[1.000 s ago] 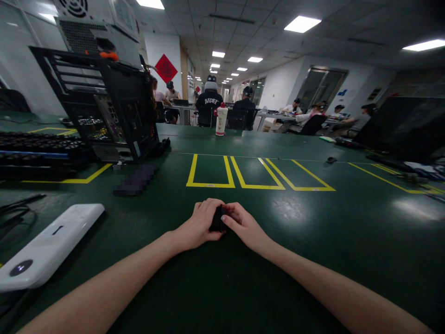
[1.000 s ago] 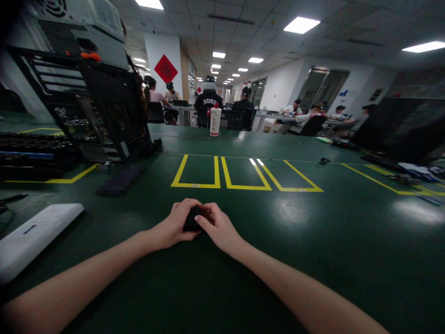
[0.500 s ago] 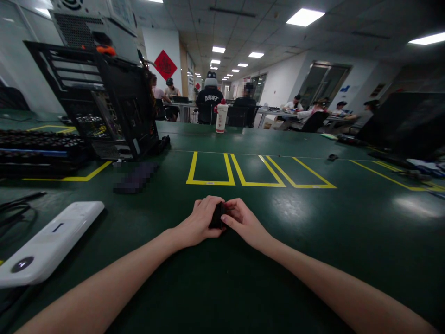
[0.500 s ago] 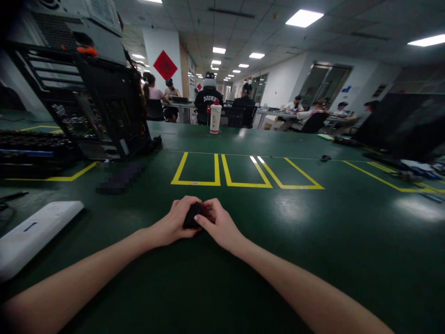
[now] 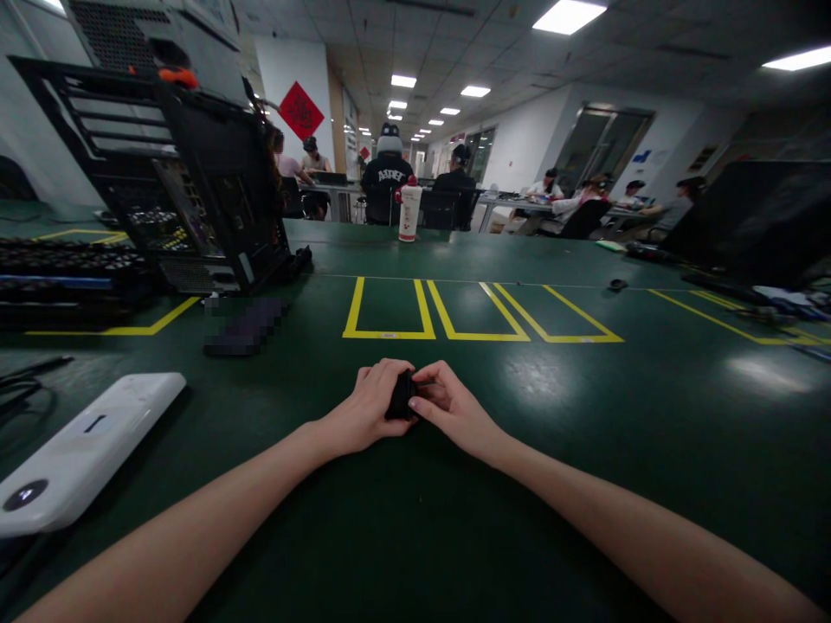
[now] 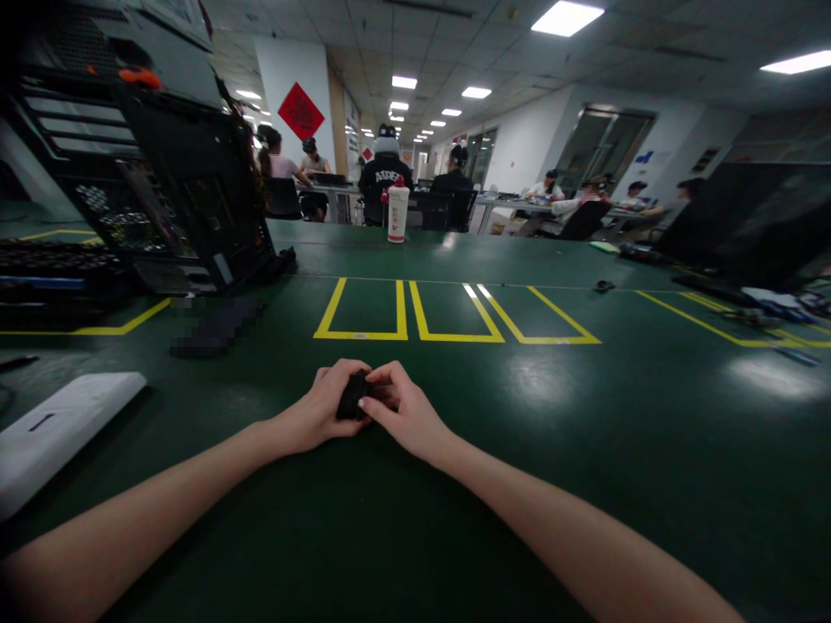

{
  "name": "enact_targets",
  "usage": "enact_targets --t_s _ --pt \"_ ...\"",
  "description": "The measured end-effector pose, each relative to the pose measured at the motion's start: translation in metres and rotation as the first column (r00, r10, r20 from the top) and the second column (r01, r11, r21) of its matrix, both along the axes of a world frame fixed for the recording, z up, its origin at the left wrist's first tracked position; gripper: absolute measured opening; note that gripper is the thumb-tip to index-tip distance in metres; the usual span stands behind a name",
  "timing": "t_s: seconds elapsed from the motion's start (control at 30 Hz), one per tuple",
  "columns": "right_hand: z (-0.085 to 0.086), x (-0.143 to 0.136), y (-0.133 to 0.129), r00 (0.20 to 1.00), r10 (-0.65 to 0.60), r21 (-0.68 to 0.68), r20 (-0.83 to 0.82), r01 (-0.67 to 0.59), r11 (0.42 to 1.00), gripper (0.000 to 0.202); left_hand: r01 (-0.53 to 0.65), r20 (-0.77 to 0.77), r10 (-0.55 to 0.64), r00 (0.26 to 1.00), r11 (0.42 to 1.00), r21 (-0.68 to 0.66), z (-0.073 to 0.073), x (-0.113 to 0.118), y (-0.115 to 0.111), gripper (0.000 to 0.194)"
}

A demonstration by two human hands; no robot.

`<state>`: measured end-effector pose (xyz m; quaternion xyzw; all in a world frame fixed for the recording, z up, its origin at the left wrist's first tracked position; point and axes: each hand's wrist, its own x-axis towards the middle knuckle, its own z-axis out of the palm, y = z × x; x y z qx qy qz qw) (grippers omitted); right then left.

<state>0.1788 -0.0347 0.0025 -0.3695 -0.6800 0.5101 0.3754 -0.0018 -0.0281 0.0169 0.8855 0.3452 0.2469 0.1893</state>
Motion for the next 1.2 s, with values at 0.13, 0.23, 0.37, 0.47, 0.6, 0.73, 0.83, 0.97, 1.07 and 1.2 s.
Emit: enact_targets --t_s 0.13,0.23,0.37,0.47,0.6,0.73,0.83,0.97,1.07,1.2 --pt "0.001 0.001 0.001 0.998 0.038 -0.007 0.046 -0.038 0.999 0.025 0.003 -0.005 -0.003 1.000 1.000 -0.003 -0.001 0.000 0.000 0.048" --pt "0.002 0.002 0.000 0.994 0.113 -0.009 -0.006 -0.113 0.994 0.024 -0.011 -0.005 0.011 1.000 1.000 0.011 -0.005 -0.001 0.002 0.052" --pt "0.001 0.001 -0.002 0.995 0.095 0.007 -0.026 -0.095 0.995 0.020 0.004 0.014 -0.005 1.000 1.000 0.031 -0.007 -0.001 0.004 0.055" --pt "-0.001 -0.001 0.001 1.000 -0.003 0.029 -0.029 0.003 1.000 0.012 0.011 0.015 -0.011 1.000 1.000 0.020 -0.004 -0.002 0.002 0.052" --pt "-0.001 -0.002 0.003 1.000 -0.002 -0.046 -0.015 0.001 0.999 0.021 0.005 0.001 -0.005 1.000 1.000 -0.010 0.002 -0.002 -0.001 0.050" --pt "0.003 0.001 0.000 0.998 0.058 -0.042 0.025 -0.057 0.997 0.017 0.013 0.005 -0.013 1.000 1.000 -0.021 0.003 -0.003 -0.001 0.050" --pt "0.005 0.002 -0.003 0.996 0.084 -0.015 0.022 -0.083 0.996 0.020 0.013 0.012 -0.013 1.000 1.000 -0.015 0.002 -0.002 0.000 0.050" --pt "0.001 0.001 -0.002 0.999 0.034 0.023 0.005 -0.034 0.999 0.014 0.005 0.012 -0.005 1.000 1.000 0.000 0.000 -0.001 0.000 0.051" --pt "-0.002 -0.001 0.002 1.000 0.006 -0.007 -0.017 -0.006 1.000 0.015 0.003 0.004 -0.003 1.000 1.000 0.007 0.000 -0.001 0.000 0.051" --pt "-0.002 -0.001 0.003 0.999 -0.009 -0.018 0.032 0.009 1.000 0.023 -0.002 0.001 0.002 1.000 1.000 0.001 -0.001 -0.001 0.000 0.051"
